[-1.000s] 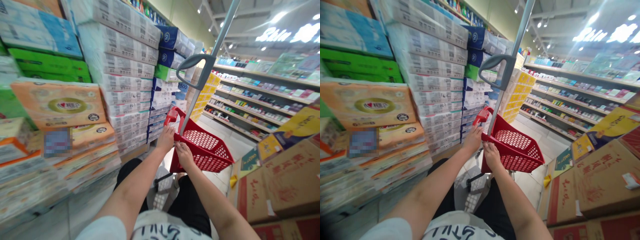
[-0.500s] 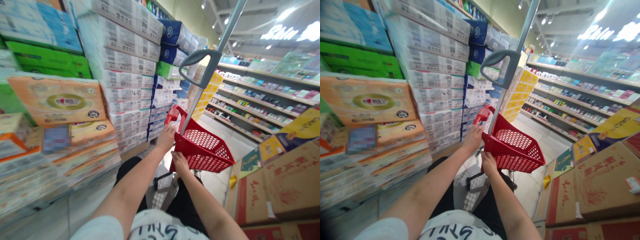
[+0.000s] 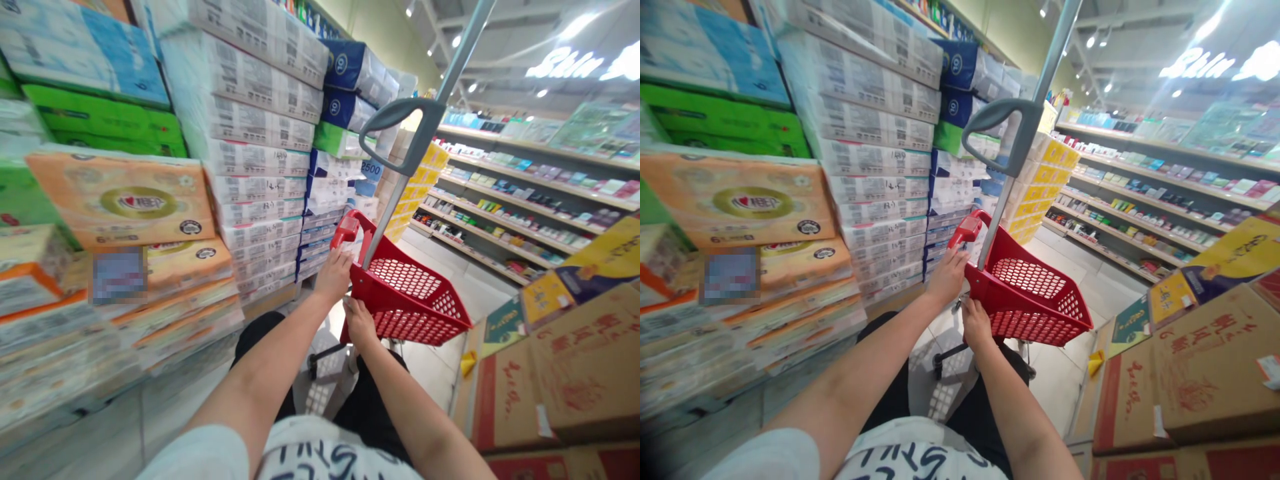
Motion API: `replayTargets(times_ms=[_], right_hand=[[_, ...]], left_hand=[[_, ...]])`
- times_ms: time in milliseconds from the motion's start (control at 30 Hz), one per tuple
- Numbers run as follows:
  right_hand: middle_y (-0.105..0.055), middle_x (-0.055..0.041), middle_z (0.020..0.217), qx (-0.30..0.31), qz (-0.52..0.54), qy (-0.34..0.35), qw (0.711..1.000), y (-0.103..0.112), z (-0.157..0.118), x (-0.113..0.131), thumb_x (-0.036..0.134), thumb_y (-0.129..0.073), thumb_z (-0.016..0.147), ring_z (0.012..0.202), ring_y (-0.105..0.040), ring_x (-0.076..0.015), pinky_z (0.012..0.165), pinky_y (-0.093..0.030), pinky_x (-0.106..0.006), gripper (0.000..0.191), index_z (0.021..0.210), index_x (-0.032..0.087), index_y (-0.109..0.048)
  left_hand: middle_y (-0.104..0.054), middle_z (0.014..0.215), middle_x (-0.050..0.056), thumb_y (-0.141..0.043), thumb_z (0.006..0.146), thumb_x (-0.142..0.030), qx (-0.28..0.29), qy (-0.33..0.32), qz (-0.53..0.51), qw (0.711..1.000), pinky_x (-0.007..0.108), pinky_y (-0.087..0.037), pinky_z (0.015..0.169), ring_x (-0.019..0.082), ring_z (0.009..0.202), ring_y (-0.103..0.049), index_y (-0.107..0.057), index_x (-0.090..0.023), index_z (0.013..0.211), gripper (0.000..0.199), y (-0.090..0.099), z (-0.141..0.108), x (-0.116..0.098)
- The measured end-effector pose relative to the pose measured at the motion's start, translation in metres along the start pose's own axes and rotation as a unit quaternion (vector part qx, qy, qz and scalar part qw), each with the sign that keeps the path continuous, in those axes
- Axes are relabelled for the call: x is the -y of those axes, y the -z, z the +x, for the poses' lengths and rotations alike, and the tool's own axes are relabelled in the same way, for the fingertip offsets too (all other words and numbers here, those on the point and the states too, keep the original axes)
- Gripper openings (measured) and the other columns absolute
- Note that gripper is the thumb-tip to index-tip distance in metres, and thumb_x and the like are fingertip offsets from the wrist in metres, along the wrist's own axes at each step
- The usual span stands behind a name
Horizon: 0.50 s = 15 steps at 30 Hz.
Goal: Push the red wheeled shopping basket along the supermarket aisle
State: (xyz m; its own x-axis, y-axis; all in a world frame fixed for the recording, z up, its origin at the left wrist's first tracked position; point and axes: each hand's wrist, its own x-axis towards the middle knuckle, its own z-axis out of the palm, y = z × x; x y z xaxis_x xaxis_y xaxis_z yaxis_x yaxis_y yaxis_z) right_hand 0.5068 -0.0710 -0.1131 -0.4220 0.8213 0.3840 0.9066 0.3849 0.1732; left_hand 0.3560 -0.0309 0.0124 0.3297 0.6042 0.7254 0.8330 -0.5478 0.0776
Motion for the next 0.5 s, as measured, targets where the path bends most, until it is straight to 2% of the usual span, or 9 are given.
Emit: replayTargets(times_ms=[167, 300, 367, 500], right_hand=[[-0.059, -0.0083, 0.122, 0.001, 0.018, 0.015, 1.000, -0.005, -0.003, -0.002, 0.011, -0.041, 0.093, 0.102, -0.053, -0.0222, 0.082, -0.049, -0.029, 0.036, 0.119, 0.021, -0.063], [-0.060, -0.0095, 0.118, -0.104, 0.028, 0.019, 0.994, 0.004, 0.006, -0.007, 0.013, -0.041, 0.094, 0.101, -0.053, -0.0229, 0.086, -0.051, -0.032, 0.035, 0.121, 0.020, -0.063], [-0.060, -0.0092, 0.117, -0.156, 0.030, 0.019, 0.987, 0.016, 0.015, -0.010, 0.015, -0.039, 0.096, 0.103, -0.053, -0.0229, 0.091, -0.050, -0.033, 0.036, 0.121, 0.021, -0.063], [-0.061, -0.0075, 0.117, -0.217, 0.047, 0.038, 0.974, 0.043, 0.033, -0.020, 0.017, -0.039, 0.097, 0.109, -0.052, -0.0217, 0.095, -0.049, -0.033, 0.037, 0.125, 0.024, -0.062]], left_hand=[[-0.054, 0.134, 0.013, -0.043, 0.086, -0.008, 0.005, 0.000, -0.004, 1.000, 0.045, -0.028, 0.117, 0.026, 0.140, -0.030, -0.050, -0.010, 0.132, 0.046, -0.001, 0.000, 0.001], [-0.055, 0.134, 0.013, -0.043, 0.087, -0.008, -0.003, 0.002, -0.005, 1.000, 0.045, -0.029, 0.117, 0.026, 0.140, -0.031, -0.051, -0.010, 0.132, 0.046, -0.001, 0.000, 0.001], [-0.055, 0.134, 0.013, -0.044, 0.086, -0.008, -0.007, 0.007, -0.003, 1.000, 0.045, -0.030, 0.116, 0.026, 0.140, -0.031, -0.050, -0.010, 0.132, 0.047, -0.001, 0.001, 0.001], [-0.055, 0.134, 0.012, -0.046, 0.086, -0.007, 0.000, 0.001, -0.001, 1.000, 0.045, -0.031, 0.116, 0.025, 0.139, -0.033, -0.050, -0.012, 0.133, 0.047, -0.001, 0.001, 0.003]])
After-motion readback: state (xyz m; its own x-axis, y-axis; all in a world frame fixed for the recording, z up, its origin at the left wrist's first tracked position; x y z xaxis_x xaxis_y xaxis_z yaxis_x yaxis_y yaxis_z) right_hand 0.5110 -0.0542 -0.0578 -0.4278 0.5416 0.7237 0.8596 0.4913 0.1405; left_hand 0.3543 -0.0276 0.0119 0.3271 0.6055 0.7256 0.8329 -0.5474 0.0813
